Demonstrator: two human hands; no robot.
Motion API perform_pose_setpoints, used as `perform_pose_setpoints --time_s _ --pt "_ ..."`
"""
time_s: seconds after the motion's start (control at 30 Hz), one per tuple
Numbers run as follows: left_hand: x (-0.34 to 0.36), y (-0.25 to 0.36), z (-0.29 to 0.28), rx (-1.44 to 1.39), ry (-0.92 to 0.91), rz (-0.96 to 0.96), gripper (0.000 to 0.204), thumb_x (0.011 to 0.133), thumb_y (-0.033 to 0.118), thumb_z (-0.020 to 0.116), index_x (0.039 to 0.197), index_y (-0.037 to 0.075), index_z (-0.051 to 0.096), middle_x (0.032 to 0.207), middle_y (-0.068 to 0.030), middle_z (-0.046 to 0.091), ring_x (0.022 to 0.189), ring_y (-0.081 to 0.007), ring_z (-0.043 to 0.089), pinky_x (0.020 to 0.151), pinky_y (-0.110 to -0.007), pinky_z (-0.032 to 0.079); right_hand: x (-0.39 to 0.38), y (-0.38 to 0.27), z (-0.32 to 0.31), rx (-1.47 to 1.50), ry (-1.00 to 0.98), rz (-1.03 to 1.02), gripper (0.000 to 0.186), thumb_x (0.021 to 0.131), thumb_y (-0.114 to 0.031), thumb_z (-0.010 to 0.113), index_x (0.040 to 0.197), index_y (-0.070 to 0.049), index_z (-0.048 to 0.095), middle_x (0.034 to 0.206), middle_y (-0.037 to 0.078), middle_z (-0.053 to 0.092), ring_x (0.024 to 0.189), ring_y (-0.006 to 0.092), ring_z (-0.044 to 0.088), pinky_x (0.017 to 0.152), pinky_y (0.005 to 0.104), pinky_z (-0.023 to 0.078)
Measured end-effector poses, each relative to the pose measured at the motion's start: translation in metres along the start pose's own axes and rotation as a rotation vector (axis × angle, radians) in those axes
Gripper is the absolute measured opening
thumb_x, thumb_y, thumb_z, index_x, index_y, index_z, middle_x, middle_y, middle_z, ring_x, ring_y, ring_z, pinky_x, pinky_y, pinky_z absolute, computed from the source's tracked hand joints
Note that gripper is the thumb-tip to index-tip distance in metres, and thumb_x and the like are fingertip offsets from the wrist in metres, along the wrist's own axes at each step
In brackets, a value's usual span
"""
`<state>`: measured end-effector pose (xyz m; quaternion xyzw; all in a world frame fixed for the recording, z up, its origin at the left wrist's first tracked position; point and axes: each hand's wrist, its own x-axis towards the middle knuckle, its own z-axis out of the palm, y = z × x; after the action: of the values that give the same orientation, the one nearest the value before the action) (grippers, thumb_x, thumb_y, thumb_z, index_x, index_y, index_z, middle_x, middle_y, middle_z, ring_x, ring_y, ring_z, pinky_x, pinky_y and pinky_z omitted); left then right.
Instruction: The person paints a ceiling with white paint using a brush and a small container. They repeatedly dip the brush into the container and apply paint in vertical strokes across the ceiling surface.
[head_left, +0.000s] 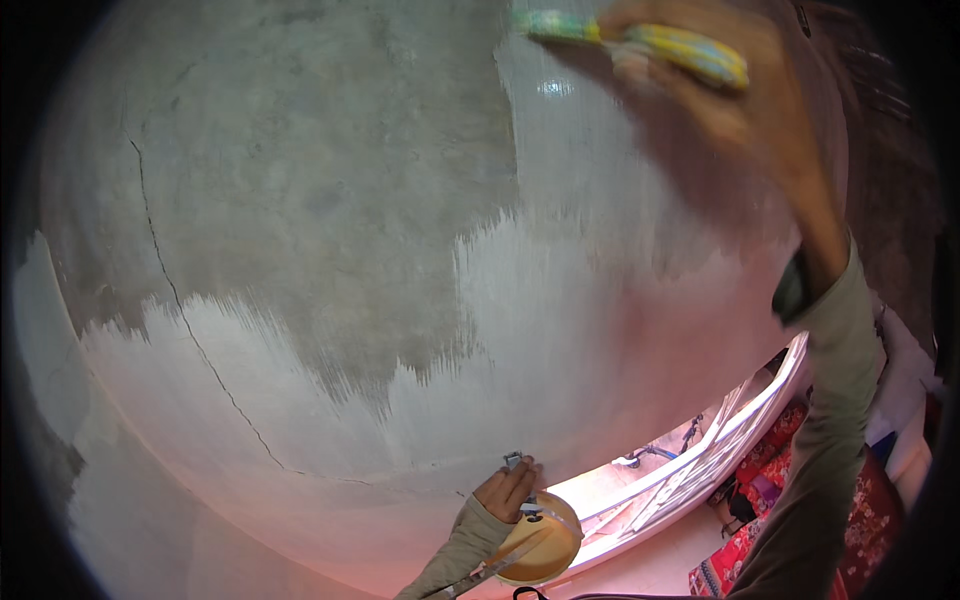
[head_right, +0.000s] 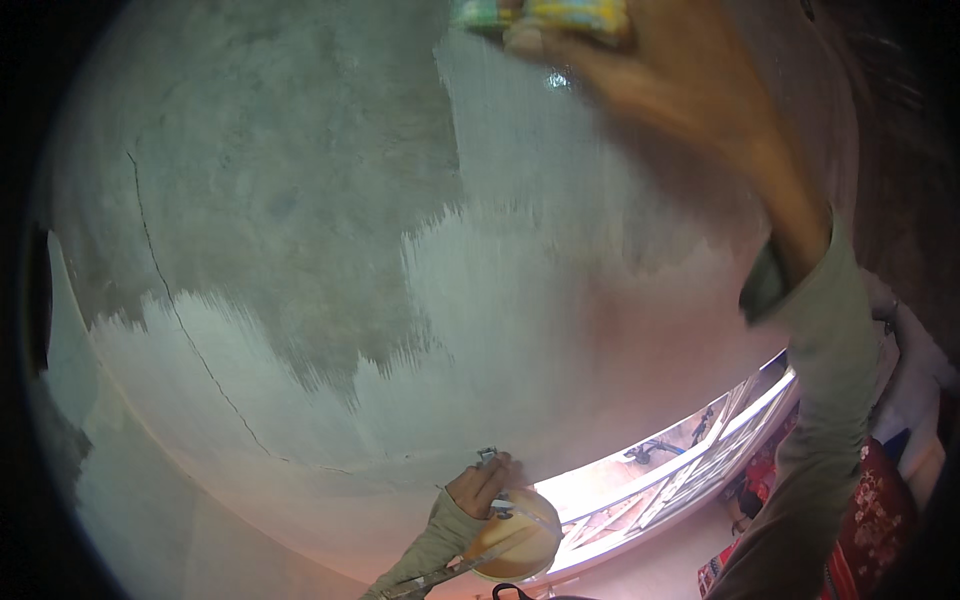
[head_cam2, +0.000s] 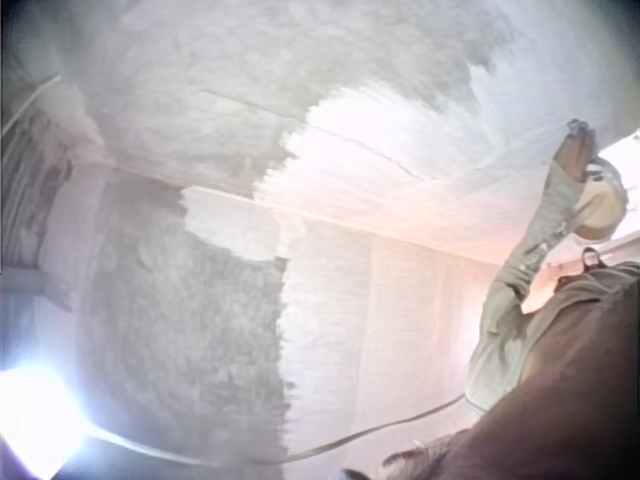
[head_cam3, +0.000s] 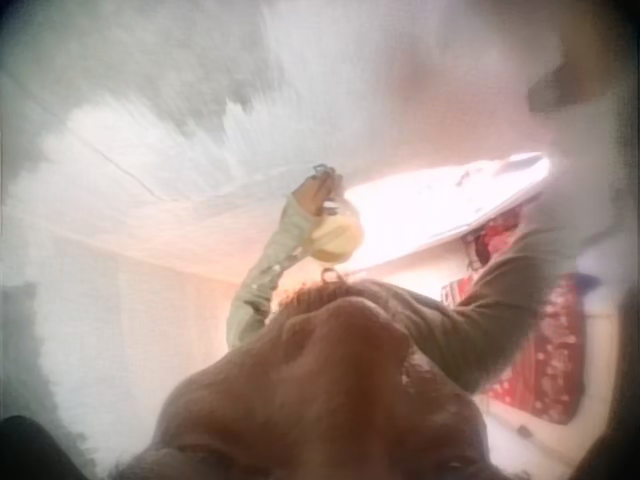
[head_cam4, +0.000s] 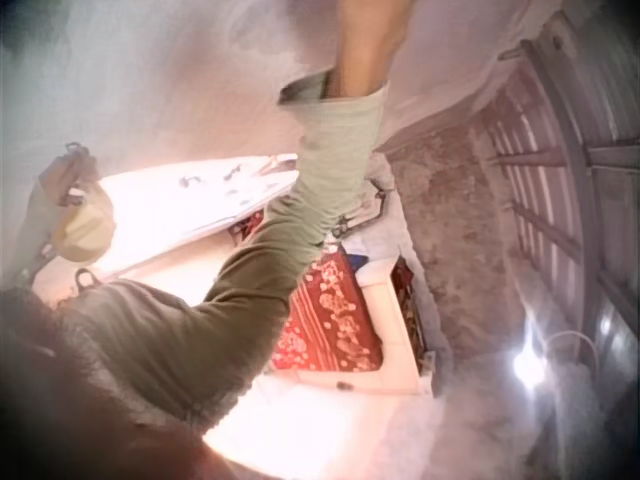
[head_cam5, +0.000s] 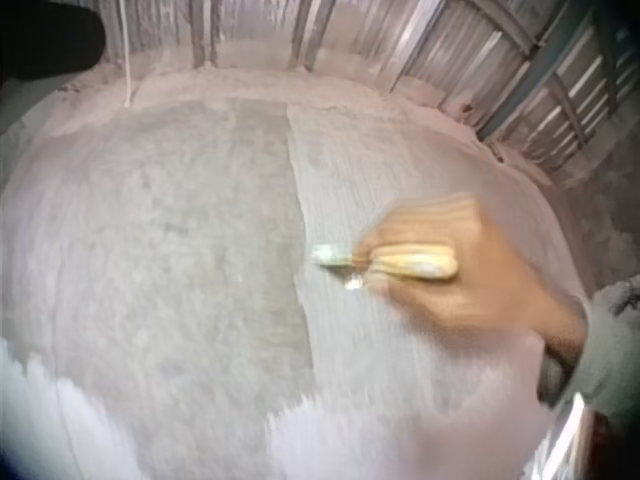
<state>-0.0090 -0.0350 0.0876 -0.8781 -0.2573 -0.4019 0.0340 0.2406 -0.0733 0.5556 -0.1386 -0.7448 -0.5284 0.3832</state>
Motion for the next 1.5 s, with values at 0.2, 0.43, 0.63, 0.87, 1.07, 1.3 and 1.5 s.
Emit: perform_pose_setpoints --time_s 0.2,0.43,0.63,0.87,1.07,1.3,1.5 --pt "0.004 0.0 0.001 0.038 0.021 0.052 0.061 0.067 -0.001 0.07 0.127 -0.001 0.062 0.135 -0.0158 0.063 0.083 -0.0289 0.063 0.076 -0.039 0.056 -0.095 -0.092 -0.002 0.073 -0.202 0.163 0.037 0.078 -0.01 0.082 0.113 -0.006 0.069 0.106 0.011 0.073 0.087 0.0284 0.074 0.073 0.037 0.061" --pt "0.007 0.002 0.0 0.035 0.006 0.03 0.048 0.076 -0.005 0.066 0.125 -0.004 0.065 0.132 -0.0193 0.064 0.085 -0.0274 0.064 0.08 -0.038 0.058 -0.127 -0.141 -0.016 0.294 -0.388 0.275 0.034 0.08 -0.013 0.082 0.11 -0.005 0.068 0.105 0.011 0.073 0.086 0.0253 0.074 0.073 0.0353 0.062" --pt "0.007 0.002 -0.001 0.043 -0.014 0.03 0.054 0.073 -0.005 0.066 0.127 -0.003 0.064 0.133 -0.019 0.063 0.086 -0.0277 0.063 0.08 -0.038 0.058 -0.072 -0.07 -0.014 0.436 -0.257 0.41 0.021 0.083 -0.016 0.081 0.098 -0.005 0.073 0.095 0.01 0.075 0.079 0.0224 0.073 0.072 0.0324 0.058" --pt "0.01 0.006 -0.006 0.029 -0.017 0.018 0.059 0.069 -0.005 0.066 0.127 -0.004 0.063 0.135 -0.0197 0.062 0.087 -0.0283 0.063 0.081 -0.038 0.058 -0.014 -0.042 -0.025 -0.057 -0.04 0.236 0.018 0.087 -0.013 0.077 0.1 -0.001 0.077 0.093 0.008 0.076 0.08 0.0168 0.069 0.073 0.0307 0.054" --pt "0.006 -0.001 0.001 0.05 0.043 0.035 0.048 0.079 0.017 0.073 0.124 0.0 0.065 0.131 -0.0173 0.066 0.081 -0.0293 0.065 0.072 -0.039 0.057 -0.096 -0.068 -0.001 -0.062 -0.134 0.158 0.044 0.075 -0.01 0.085 0.117 -0.009 0.072 0.112 0.009 0.075 0.097 0.0274 0.074 0.083 0.0341 0.06" --pt "0.009 0.005 -0.002 0.026 0.002 0.028 0.051 0.078 0.009 0.073 0.127 -0.004 0.063 0.131 -0.0226 0.064 0.086 -0.03 0.066 0.082 -0.041 0.058 -0.181 -0.148 -0.009 0.225 -0.297 0.291 0.041 0.072 -0.01 0.085 0.109 -0.002 0.069 0.112 0.015 0.072 0.098 0.0299 0.073 0.08 0.0373 0.063" --pt "0.001 -0.001 0.0 -0.021 -0.036 -0.005 0.052 0.077 0.009 0.073 0.127 -0.004 0.063 0.132 -0.0228 0.063 0.087 -0.0319 0.066 0.083 -0.042 0.058 -0.158 -0.115 -0.034 0.355 -0.395 0.446 0.041 0.073 -0.009 0.086 0.111 -0.008 0.071 0.104 0.009 0.075 0.09 0.0254 0.074 0.078 0.0378 0.061"
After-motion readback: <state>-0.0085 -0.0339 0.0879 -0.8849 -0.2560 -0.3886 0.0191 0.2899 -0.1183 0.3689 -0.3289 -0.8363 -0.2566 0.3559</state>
